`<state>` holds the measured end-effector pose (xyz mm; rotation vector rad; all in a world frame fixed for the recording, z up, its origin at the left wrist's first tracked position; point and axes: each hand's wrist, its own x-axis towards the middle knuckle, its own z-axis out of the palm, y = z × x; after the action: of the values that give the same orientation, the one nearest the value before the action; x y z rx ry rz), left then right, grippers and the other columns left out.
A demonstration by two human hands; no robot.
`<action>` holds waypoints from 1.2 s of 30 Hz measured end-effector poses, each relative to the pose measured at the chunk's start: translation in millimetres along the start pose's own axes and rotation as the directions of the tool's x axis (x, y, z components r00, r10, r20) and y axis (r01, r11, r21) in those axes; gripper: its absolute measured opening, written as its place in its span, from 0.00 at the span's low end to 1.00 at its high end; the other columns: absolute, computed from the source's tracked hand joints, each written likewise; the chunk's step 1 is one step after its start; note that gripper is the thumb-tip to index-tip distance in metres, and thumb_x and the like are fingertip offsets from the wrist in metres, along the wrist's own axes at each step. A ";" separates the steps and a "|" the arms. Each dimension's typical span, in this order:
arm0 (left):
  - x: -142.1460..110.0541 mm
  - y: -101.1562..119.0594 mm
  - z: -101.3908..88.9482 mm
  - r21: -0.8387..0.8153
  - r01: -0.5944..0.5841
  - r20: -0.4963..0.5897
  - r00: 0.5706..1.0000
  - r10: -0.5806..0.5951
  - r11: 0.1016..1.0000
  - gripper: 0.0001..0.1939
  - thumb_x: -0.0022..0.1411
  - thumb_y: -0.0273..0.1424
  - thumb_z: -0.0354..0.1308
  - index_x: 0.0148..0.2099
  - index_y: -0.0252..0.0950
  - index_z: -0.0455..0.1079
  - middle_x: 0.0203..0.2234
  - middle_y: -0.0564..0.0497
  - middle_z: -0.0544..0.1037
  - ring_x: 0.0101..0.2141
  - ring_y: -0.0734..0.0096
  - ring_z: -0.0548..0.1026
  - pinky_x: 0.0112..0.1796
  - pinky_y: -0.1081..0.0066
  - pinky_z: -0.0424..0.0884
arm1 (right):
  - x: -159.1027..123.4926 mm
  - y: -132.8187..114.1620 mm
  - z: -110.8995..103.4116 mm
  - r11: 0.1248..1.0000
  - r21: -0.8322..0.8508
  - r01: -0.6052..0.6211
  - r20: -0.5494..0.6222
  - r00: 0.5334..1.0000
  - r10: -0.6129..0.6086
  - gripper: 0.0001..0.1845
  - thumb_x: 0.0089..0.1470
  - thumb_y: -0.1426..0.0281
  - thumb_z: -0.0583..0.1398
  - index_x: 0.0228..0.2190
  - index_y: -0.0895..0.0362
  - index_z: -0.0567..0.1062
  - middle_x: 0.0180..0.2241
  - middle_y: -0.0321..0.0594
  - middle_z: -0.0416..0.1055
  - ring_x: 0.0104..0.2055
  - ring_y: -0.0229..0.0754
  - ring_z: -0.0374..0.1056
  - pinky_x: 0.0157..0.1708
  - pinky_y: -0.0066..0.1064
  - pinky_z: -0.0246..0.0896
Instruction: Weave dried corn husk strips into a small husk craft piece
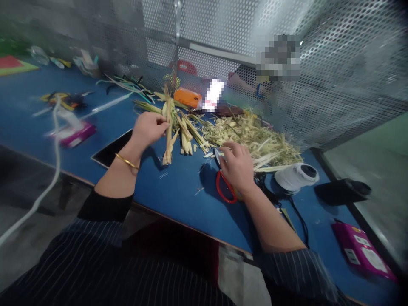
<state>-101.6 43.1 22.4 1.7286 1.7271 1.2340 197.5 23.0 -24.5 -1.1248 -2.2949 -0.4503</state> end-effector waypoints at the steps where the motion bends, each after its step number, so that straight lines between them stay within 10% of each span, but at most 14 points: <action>1: -6.1 8.2 7.7 -0.161 0.037 0.035 0.999 -0.031 0.986 0.06 0.54 0.31 0.59 0.27 0.35 0.72 0.20 0.49 0.72 0.24 0.69 0.72 0.27 0.70 0.66 | 0.9 -3.6 -1.3 0.994 0.088 -0.065 -0.016 0.998 0.067 0.14 0.62 0.68 0.53 0.44 0.58 0.75 0.49 0.51 0.72 0.51 0.52 0.66 0.51 0.45 0.61; 4: -27.8 30.2 34.7 -0.496 0.132 0.271 0.963 0.008 0.858 0.09 0.54 0.36 0.62 0.33 0.34 0.74 0.24 0.50 0.76 0.25 0.72 0.74 0.24 0.75 0.66 | 3.7 -19.3 -6.8 0.822 0.482 -0.303 0.067 0.948 0.310 0.13 0.61 0.61 0.55 0.40 0.55 0.76 0.43 0.47 0.76 0.47 0.48 0.70 0.47 0.41 0.64; 9: -50.9 39.9 65.7 -0.529 0.167 0.361 0.932 0.043 0.832 0.10 0.54 0.35 0.63 0.33 0.32 0.74 0.21 0.51 0.76 0.23 0.75 0.73 0.22 0.77 0.65 | 4.4 -49.3 -11.9 0.158 0.779 -0.606 0.545 0.781 0.307 0.17 0.53 0.54 0.61 0.34 0.55 0.74 0.28 0.36 0.74 0.29 0.39 0.71 0.29 0.30 0.66; 17: -52.4 33.2 81.8 -0.474 0.184 0.372 0.928 0.006 0.861 0.11 0.52 0.37 0.66 0.27 0.34 0.73 0.17 0.53 0.72 0.20 0.76 0.69 0.19 0.76 0.62 | 1.5 -58.5 -7.8 0.104 0.762 -0.639 0.585 0.749 0.311 0.17 0.50 0.54 0.64 0.26 0.56 0.71 0.21 0.32 0.69 0.22 0.34 0.64 0.23 0.27 0.58; 25: -31.7 25.7 72.5 -0.643 0.227 0.041 0.964 -0.264 0.731 0.08 0.56 0.33 0.63 0.29 0.33 0.72 0.24 0.49 0.77 0.23 0.77 0.72 0.21 0.76 0.63 | 2.8 -51.2 -8.2 -0.192 0.705 -0.682 0.708 0.669 0.226 0.18 0.48 0.55 0.65 0.27 0.58 0.73 0.16 0.26 0.57 0.15 0.27 0.50 0.17 0.26 0.42; 32: -33.0 22.6 72.8 -0.588 0.268 0.110 0.961 -0.253 0.763 0.13 0.58 0.39 0.63 0.30 0.34 0.72 0.28 0.47 0.79 0.23 0.75 0.74 0.22 0.74 0.65 | 5.4 -37.3 -7.4 -0.113 0.791 -0.601 0.580 0.679 0.449 0.09 0.48 0.65 0.62 0.22 0.56 0.70 0.14 0.27 0.57 0.14 0.30 0.53 0.18 0.26 0.43; 36: -43.7 25.5 70.4 -0.156 -0.064 -0.045 0.997 0.057 0.986 0.21 0.61 0.48 0.58 0.26 0.35 0.72 0.22 0.47 0.77 0.27 0.68 0.74 0.31 0.68 0.69 | 3.5 -25.4 -12.3 0.281 0.761 -0.585 0.410 0.769 0.491 0.09 0.53 0.65 0.58 0.23 0.55 0.69 0.15 0.28 0.59 0.16 0.33 0.55 0.21 0.28 0.49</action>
<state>-24.0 19.0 -7.7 1.6854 1.5636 1.4003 179.4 3.8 -14.0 -1.2279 -1.5788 0.9933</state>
